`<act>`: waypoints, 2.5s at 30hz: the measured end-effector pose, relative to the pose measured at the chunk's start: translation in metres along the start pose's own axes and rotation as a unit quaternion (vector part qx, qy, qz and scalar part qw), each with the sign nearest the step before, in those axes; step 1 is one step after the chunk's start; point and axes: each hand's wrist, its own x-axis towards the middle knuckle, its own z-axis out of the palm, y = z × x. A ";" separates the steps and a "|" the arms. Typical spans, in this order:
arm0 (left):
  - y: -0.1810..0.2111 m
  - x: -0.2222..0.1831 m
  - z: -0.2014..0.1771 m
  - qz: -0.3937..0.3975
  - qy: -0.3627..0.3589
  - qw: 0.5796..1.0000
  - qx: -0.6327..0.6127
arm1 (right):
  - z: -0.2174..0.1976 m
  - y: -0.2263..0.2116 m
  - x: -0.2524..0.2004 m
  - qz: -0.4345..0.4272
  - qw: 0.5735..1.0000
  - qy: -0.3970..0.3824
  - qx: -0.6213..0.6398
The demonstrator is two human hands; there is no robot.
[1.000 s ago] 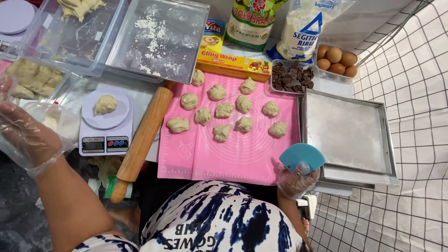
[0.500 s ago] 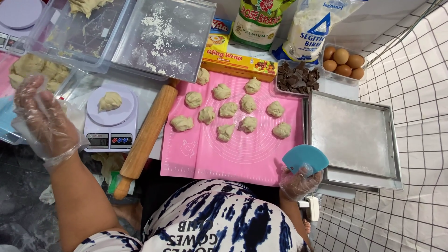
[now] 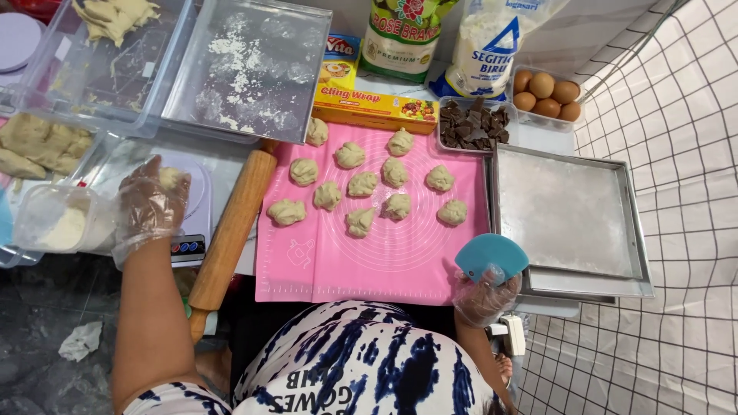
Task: Weighing and sizing individual dough portions using a digital scale and a dough scraper in a bakery.
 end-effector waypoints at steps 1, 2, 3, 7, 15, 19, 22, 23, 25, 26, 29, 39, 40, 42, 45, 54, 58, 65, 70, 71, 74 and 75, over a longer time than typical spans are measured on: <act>0.000 -0.003 0.003 0.032 0.107 0.992 0.052 | 0.001 0.001 0.001 -0.005 1.000 0.006 0.011; 0.000 -0.006 0.006 0.064 0.213 0.970 0.100 | 0.001 0.003 0.001 -0.011 1.000 0.013 0.021; 0.007 -0.006 -0.006 0.071 0.214 0.969 0.097 | -0.003 -0.001 0.006 -0.008 1.000 0.013 0.014; -0.004 0.002 0.008 0.021 0.072 0.970 -0.231 | -0.009 -0.006 0.018 -0.016 1.000 0.018 -0.006; -0.093 0.020 0.044 0.013 -0.036 0.969 0.243 | -0.006 -0.006 0.010 -0.009 1.000 0.019 -0.018; 0.028 -0.002 -0.066 -0.100 -0.053 0.936 -0.334 | 0.001 -0.005 0.003 0.034 0.999 -0.006 -0.008; 0.143 -0.067 -0.197 -0.139 -0.126 0.830 -0.526 | 0.002 -0.006 0.003 0.026 0.999 0.003 -0.043; 0.161 -0.082 -0.202 0.029 -0.110 0.891 -0.439 | 0.004 -0.006 0.003 0.030 0.998 0.009 -0.048; 0.216 -0.104 -0.195 0.087 -0.139 0.840 -0.518 | -0.006 -0.013 0.029 -0.015 0.999 0.048 -0.018; 0.242 -0.117 -0.191 0.137 -0.164 0.777 -0.592 | -0.012 -0.015 0.042 -0.064 0.994 0.085 0.015; 0.300 -0.148 -0.179 0.367 -0.171 0.833 -0.378 | -0.035 -0.027 0.058 0.132 0.972 -0.001 0.195; 0.383 -0.204 0.047 0.398 -0.152 0.855 -0.297 | -0.034 -0.025 0.032 0.298 0.829 -0.282 0.380; 0.383 -0.207 0.059 0.419 -0.089 0.864 -0.266 | -0.020 -0.017 0.014 0.074 0.951 -0.158 0.256; 0.385 -0.216 0.077 0.438 -0.027 0.868 -0.233 | -0.017 -0.017 0.010 -0.157 0.982 -0.020 0.107; 0.385 -0.230 0.091 0.416 -0.014 0.890 -0.184 | -0.042 -0.036 0.033 -0.180 0.980 0.006 0.084; 0.404 -0.247 0.087 0.335 -0.130 0.888 -0.288 | -0.075 -0.057 0.066 0.058 0.959 -0.213 0.175; 0.387 -0.258 0.154 0.408 -0.037 0.893 -0.184 | -0.057 -0.052 0.030 -0.016 0.973 -0.204 0.102; 0.398 -0.254 0.154 0.468 -0.051 0.878 -0.081 | 0.000 -0.023 -0.038 -0.284 0.932 -0.102 -0.200; 0.382 -0.221 0.088 0.637 -0.011 0.768 0.063 | 0.055 0.007 -0.049 -0.535 0.654 0.091 -0.527; 0.388 -0.226 0.090 0.619 -0.057 0.779 0.078 | 0.063 0.007 -0.057 -0.484 0.722 -0.009 -0.495; 0.378 -0.249 0.204 0.597 0.010 0.797 0.095 | 0.089 -0.004 -0.081 -0.284 0.841 -0.301 -0.347; 0.378 -0.249 0.232 0.597 0.010 0.797 0.095 | 0.099 -0.011 -0.084 -0.284 0.842 -0.301 -0.347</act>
